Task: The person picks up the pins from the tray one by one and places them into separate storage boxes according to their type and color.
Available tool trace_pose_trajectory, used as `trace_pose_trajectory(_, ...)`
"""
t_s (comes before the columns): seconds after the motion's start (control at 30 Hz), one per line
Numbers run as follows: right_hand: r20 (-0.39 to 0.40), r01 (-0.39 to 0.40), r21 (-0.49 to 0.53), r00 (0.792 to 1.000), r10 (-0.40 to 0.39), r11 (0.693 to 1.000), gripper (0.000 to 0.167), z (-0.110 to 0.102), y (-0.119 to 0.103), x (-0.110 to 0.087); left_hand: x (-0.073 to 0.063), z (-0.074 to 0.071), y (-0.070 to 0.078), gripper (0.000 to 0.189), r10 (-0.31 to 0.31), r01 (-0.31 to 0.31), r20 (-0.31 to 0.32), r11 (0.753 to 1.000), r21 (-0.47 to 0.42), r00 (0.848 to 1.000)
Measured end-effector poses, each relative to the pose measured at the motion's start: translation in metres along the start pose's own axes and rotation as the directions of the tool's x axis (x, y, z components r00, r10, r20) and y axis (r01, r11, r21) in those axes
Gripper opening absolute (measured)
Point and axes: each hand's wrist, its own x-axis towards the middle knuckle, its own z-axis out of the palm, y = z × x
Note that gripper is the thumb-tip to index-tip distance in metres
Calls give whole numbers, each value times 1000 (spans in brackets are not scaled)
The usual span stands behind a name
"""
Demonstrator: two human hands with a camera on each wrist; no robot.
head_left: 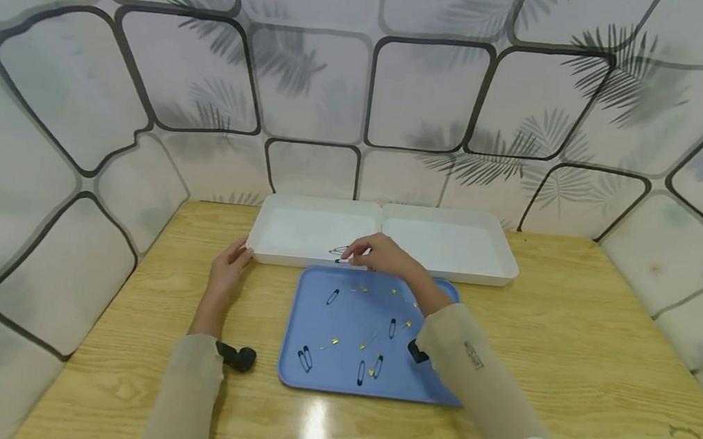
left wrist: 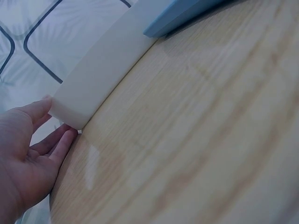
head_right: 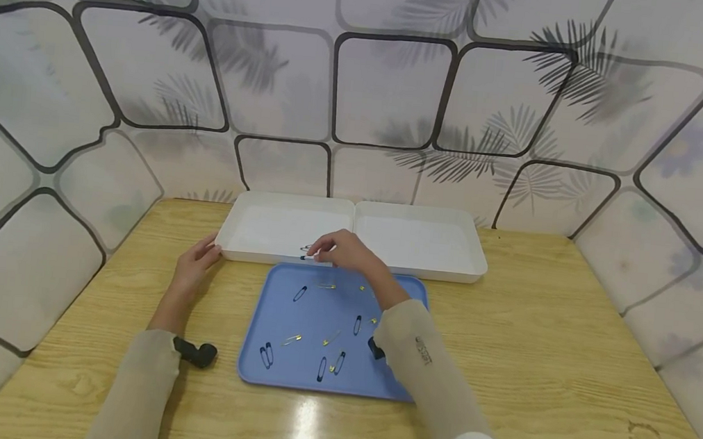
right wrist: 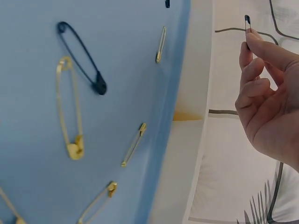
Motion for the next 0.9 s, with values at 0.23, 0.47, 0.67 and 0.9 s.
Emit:
trace_pose_trajectory(0.23,-50,-85,-59,995,82,995,17,-3,-4,22,-1,-5,-1,47,27,-28,9,998,52,1000)
trace_pose_trajectory(0.47,-69,-159,14,985,160,987,18,-4,-4,44,-2,-6,0,48,19,-20,5,999,47,1000)
trace_pose_trajectory(0.67,-113,-199,47,973,203,979,18,-1,4,60,-3,-4,1,47,23,-23,0,999,25,1000)
trace_pose_trajectory(0.9,-168,-277,59,944,283,959,17,0,13,75,-4,-2,-2,46,35,-35,6,999,38,999)
